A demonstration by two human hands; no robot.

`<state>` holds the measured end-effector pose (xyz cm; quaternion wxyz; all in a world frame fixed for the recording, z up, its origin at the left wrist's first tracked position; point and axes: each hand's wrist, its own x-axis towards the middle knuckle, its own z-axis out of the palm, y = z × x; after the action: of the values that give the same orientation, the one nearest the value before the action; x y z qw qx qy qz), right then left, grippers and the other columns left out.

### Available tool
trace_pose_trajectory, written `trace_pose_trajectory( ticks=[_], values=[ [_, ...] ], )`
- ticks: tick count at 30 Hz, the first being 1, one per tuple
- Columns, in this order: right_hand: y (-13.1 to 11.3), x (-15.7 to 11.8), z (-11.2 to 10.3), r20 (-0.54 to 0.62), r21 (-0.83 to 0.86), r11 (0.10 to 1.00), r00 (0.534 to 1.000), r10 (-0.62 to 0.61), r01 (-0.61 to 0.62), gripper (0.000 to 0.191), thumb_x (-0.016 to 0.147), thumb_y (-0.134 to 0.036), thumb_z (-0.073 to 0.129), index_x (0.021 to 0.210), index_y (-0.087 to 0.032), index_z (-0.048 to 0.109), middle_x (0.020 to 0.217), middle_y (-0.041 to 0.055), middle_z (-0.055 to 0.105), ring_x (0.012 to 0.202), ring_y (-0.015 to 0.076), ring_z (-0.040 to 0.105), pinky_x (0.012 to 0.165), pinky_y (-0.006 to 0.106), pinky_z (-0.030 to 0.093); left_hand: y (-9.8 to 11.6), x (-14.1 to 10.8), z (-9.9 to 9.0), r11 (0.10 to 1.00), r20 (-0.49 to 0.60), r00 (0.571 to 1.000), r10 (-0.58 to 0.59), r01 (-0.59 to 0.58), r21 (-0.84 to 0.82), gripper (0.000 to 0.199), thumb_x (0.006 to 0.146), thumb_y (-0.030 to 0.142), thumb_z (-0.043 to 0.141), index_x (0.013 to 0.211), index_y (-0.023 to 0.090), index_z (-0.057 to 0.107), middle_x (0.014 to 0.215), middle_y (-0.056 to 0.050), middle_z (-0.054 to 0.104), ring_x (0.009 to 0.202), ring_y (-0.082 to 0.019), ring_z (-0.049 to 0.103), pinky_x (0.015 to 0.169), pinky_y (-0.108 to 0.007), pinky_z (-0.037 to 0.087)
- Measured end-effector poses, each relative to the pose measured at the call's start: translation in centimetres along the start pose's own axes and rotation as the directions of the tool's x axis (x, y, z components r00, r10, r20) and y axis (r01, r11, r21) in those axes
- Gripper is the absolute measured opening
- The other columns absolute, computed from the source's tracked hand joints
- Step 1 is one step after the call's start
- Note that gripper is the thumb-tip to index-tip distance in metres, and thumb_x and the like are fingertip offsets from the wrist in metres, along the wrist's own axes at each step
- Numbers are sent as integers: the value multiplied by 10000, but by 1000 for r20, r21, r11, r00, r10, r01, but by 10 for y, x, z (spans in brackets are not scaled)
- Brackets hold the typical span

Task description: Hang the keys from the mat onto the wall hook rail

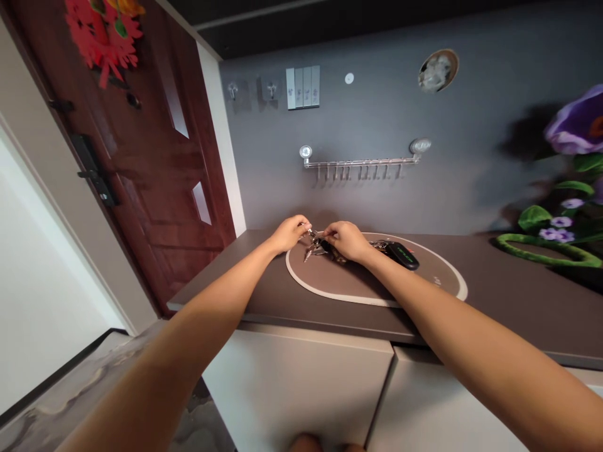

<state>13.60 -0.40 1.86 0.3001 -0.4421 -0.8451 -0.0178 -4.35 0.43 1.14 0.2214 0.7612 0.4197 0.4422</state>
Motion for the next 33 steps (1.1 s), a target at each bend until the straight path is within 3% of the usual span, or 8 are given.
trace_pose_trajectory(
  ticks=[4,11,16,24,33],
  values=[
    [-8,-1,1,-52,137,990,997,51,-44,151,732,-177,527,822,-161,647,814,54,654,761,149,573,746,252,402,5,-1,4,908,21,989,-148,145,-393,86,841,221,421,799,148,403,638,7,542,587,-112,592,636,-312,493],
    [-13,-3,9,-7,423,894,986,169,-150,199,759,-318,499,807,-175,630,740,26,649,653,127,558,659,251,406,17,-4,5,747,-27,972,-235,162,-644,91,847,211,436,810,130,417,752,-43,602,622,-133,633,682,-346,510],
    [-12,-2,13,-26,624,764,972,232,-166,193,721,-335,541,746,-162,622,674,23,622,601,106,534,611,233,411,15,-2,7,663,-34,971,-237,136,-736,99,846,203,441,789,121,441,729,-40,602,639,-123,630,765,-384,490],
    [-19,-3,11,126,859,426,924,361,-284,170,660,-300,617,655,-139,563,590,4,561,528,73,490,572,218,421,18,-4,8,593,-30,980,-199,96,-799,99,831,184,468,757,129,433,724,-36,603,683,-122,631,838,-389,459],
    [-21,-4,9,92,858,444,927,365,-260,119,653,-264,573,649,-147,551,558,-22,527,518,66,467,553,203,382,15,-2,7,584,-29,992,-121,47,-810,123,779,195,556,766,124,456,743,-39,615,730,-123,628,890,-394,430]
  ],
)
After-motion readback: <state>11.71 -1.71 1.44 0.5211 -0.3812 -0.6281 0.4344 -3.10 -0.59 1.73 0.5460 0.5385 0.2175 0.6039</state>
